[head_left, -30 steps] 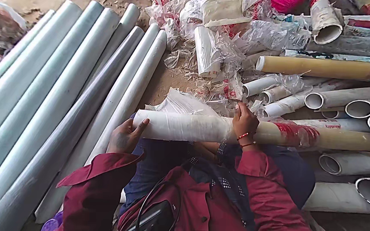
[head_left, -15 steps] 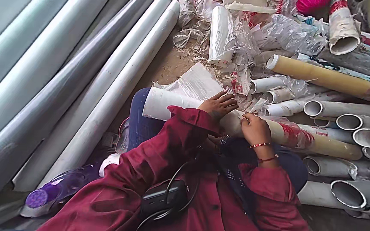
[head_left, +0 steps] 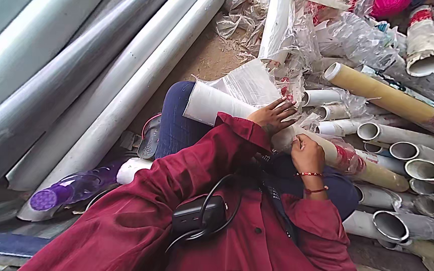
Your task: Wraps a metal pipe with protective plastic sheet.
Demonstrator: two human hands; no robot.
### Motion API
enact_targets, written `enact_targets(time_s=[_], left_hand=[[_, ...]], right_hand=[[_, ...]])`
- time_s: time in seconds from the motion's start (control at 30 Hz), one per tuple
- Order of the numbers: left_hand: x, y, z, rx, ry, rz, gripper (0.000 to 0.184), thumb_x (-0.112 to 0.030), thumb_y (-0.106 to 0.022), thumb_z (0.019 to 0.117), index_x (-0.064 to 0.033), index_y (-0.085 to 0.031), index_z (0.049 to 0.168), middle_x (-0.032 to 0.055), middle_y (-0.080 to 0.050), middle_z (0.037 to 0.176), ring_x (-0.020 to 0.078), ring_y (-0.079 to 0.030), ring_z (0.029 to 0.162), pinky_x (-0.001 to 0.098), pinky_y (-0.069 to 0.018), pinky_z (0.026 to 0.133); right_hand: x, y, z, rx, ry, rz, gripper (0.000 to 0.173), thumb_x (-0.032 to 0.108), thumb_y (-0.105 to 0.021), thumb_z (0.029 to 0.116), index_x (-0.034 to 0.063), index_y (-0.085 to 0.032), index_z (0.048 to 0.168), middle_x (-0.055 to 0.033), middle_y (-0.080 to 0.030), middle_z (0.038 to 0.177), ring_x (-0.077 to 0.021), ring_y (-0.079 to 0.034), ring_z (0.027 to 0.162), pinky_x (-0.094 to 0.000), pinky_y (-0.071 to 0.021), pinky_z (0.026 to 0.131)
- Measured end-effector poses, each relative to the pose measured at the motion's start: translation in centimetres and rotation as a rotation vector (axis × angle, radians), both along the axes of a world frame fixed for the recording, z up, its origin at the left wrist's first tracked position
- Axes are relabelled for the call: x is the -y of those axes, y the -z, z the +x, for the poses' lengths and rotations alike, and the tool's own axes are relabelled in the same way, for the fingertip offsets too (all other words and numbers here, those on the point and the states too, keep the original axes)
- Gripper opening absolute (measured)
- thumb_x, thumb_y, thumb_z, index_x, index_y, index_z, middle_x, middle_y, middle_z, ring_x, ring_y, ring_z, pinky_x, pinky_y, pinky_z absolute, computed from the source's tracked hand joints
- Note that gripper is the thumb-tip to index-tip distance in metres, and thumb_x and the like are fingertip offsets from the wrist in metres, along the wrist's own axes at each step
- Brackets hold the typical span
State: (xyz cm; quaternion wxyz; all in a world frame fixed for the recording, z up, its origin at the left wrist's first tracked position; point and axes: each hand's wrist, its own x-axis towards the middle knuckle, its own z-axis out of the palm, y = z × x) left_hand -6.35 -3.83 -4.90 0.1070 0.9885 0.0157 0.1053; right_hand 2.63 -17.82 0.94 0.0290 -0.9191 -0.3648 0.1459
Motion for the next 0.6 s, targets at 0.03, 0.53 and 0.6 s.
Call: enact_targets(time_s=[0.03,0.53,0.6], left_hand=[[0.0,0.1,0.0,0.017,0.001,-0.001,0.063,-0.014,-0.075,0.0866,-0.0072,-0.057,0.147,0.0181,-0.044,0.159,0.0363,-0.030,0.154,0.0510,-0.0145,0.127],[0.0,0.1,-0.2,0.005,0.004,0.013,0.070,-0.026,-0.080,0.0819,-0.0074,-0.057,0.146,0.0173,-0.046,0.158,0.0375,-0.031,0.153,0.0513,-0.0149,0.127],[0.0,0.1,-0.3,0.000,0.003,0.024,0.069,-0.027,-0.078,0.0842,-0.0072,-0.057,0.146,0.0183,-0.045,0.158,0.0386,-0.030,0.153,0.0517,-0.0147,0.127]], right_hand=[[0.3,0.3,-0.2,0.004,0.006,0.029,0.029,0.013,-0.047,0.1074,-0.0048,-0.071,0.107,-0.0267,-0.070,0.093,-0.0409,-0.068,0.095,-0.0569,-0.0485,0.084],[3.5,5.5,-3.3,0.168,0.022,0.391,0.027,0.008,-0.051,0.1025,-0.0091,-0.071,0.097,-0.0243,-0.069,0.075,-0.0401,-0.069,0.071,-0.0549,-0.0507,0.067],[3.8,6.1,-3.8,0.184,0.016,0.424,0.028,0.008,-0.050,0.1020,-0.0089,-0.072,0.098,-0.0232,-0.070,0.073,-0.0387,-0.070,0.069,-0.0532,-0.0517,0.064]])
